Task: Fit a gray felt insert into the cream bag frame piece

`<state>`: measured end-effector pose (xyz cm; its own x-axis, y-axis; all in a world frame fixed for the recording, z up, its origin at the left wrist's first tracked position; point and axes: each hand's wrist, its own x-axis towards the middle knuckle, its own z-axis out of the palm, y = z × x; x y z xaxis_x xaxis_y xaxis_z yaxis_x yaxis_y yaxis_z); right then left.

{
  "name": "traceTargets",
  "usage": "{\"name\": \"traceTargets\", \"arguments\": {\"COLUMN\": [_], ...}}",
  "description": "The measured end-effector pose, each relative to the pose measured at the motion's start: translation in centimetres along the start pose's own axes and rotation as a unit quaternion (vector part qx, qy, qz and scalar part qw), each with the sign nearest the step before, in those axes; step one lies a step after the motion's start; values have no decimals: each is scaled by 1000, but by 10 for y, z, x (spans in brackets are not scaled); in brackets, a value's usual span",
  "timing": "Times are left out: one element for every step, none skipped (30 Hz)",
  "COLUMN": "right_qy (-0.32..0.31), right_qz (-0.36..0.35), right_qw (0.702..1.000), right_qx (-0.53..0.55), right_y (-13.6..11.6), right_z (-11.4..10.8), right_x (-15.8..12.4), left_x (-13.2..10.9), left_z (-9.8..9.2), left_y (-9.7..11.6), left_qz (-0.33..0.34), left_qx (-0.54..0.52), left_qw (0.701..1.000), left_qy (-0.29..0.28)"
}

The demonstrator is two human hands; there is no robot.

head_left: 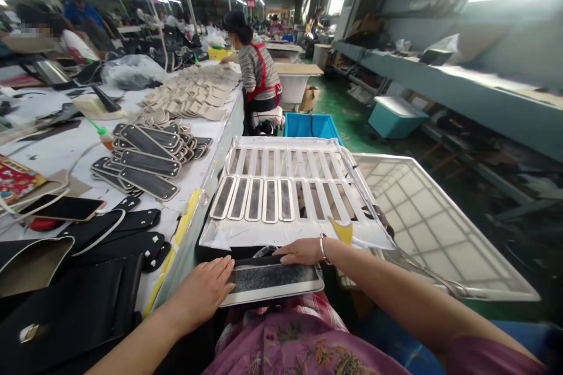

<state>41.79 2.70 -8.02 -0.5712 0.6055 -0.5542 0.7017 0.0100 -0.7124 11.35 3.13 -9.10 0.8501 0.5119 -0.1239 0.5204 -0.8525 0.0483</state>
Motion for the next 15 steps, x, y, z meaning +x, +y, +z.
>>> {"name": "traceTargets", "arguments": {"right_qy": [24,49,71,86,96,100,98,93,85,73,58,41,25,10,-4], "right_qz": [20,36,45,50,52,53,52,48,42,32,20,7,-7,-19,-31], "right_qw": [999,998,996,995,994,993,993,994,994,995,996,997,997,997,996], "right_qx": [-12,-22,-28,-30,-30,-31,-34,-39,-45,-53,-61,-68,-74,-80,-85], "right_y": [3,7,11,14,17,18,17,15,11,4,-3,-12,-20,-29,-37], "right_z": [1,2,4,6,9,11,13,14,15,15,15,15,16,16,18], "right_x": [-6,-11,-15,-18,-21,-22,-22,-20,-16,-10,-2,7,18,30,43], "left_x": [4,7,11,14,16,17,18,17,16,14,12,9,7,4,1], "left_z": [1,3,4,5,6,7,8,9,9,10,10,10,10,11,11], "left_y": [3,7,11,15,19,22,25,27,29,30,30,29,28,26,23], "left_qz": [5,13,23,33,40,44,45,43,39,32,23,14,2,-11,-25], "left_qx": [1,3,6,11,18,24,30,33,35,35,34,32,28,24,19], "left_qw": [1000,1000,999,999,998,998,997,997,997,997,997,997,997,997,997], "left_qy": [8,18,27,35,41,45,46,48,50,53,58,63,67,70,71]}}
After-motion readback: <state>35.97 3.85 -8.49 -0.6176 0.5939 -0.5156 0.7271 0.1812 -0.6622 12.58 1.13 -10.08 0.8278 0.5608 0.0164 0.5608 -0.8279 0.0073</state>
